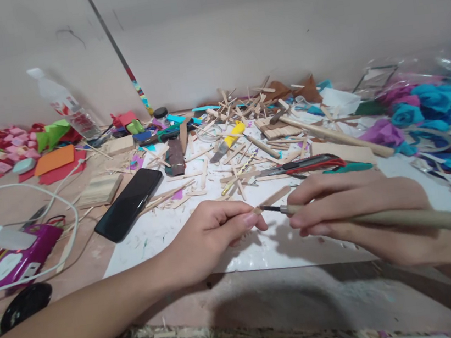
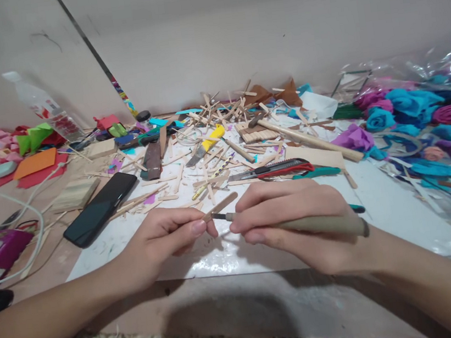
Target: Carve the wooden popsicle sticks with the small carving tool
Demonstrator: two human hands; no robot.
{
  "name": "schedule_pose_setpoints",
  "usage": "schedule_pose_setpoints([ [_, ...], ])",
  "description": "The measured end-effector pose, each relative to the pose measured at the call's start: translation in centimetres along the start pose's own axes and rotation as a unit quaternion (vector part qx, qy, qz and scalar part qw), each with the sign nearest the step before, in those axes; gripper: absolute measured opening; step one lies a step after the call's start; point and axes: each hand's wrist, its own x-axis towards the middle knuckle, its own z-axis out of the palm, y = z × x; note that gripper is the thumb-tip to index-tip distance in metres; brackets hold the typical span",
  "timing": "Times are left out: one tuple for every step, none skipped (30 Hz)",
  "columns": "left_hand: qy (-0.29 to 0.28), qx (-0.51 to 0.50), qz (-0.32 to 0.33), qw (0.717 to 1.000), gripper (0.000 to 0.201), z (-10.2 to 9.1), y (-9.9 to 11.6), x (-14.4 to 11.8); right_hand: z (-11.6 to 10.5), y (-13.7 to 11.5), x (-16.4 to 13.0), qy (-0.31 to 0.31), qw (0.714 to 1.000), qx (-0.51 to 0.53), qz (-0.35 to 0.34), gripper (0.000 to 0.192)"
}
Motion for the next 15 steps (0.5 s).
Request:
schedule_pose_setpoints([
  [-0.003,0.000,-0.003,1.000,0.037,-0.03,0.02,-0.04,0.04,-0.03,0.03,-0.007,1.000,-0.017,-0.011,0.024],
  [-0.006,0.003,-0.003,1.000,0.037,-0.05,0.07,-0.09,0.09,-0.07,0.08,-0.013,0.999,-0.029,-0.017,0.024],
  [-0.009,0.010,0.000,1.000,0.037,-0.07,0.13,-0.12,0.15,-0.12,0.13,-0.014,0.999,-0.031,-0.017,0.023],
  [-0.010,0.022,0.006,1.000,0.036,-0.09,0.21,-0.11,0.19,-0.17,0.19,-0.006,1.000,-0.024,-0.006,0.021],
  [-0.007,0.035,0.014,0.999,0.035,-0.12,0.28,-0.08,0.22,-0.20,0.25,0.009,1.000,-0.010,0.010,0.019],
  [-0.003,0.048,0.020,0.999,0.034,-0.14,0.35,-0.01,0.21,-0.22,0.30,0.027,0.999,0.008,0.028,0.017],
  [0.004,0.059,0.026,0.998,0.033,-0.16,0.40,0.07,0.17,-0.21,0.33,0.046,0.998,0.028,0.042,0.015],
  [0.011,0.069,0.029,0.997,0.033,-0.18,0.43,0.17,0.10,-0.16,0.34,0.060,0.996,0.047,0.054,0.015],
  [0.018,0.078,0.033,0.996,0.032,-0.19,0.44,0.25,0.03,-0.09,0.32,0.066,0.994,0.061,0.062,0.015],
  [0.023,0.085,0.036,0.995,0.032,-0.20,0.43,0.30,-0.05,-0.01,0.28,0.064,0.993,0.073,0.065,0.016],
  [0.025,0.090,0.038,0.995,0.032,-0.20,0.42,0.33,-0.10,0.07,0.23,0.058,0.993,0.081,0.065,0.017],
  [0.027,0.093,0.040,0.994,0.032,-0.20,0.39,0.32,-0.13,0.14,0.16,0.053,0.993,0.086,0.065,0.019],
  [0.028,0.093,0.042,0.994,0.032,-0.20,0.35,0.29,-0.12,0.20,0.08,0.048,0.993,0.087,0.064,0.020],
  [0.027,0.092,0.044,0.994,0.033,-0.20,0.31,0.24,-0.09,0.25,0.00,0.044,0.993,0.083,0.064,0.021],
  [0.027,0.091,0.046,0.994,0.032,-0.20,0.27,0.19,-0.03,0.28,-0.08,0.042,0.994,0.077,0.067,0.021],
])
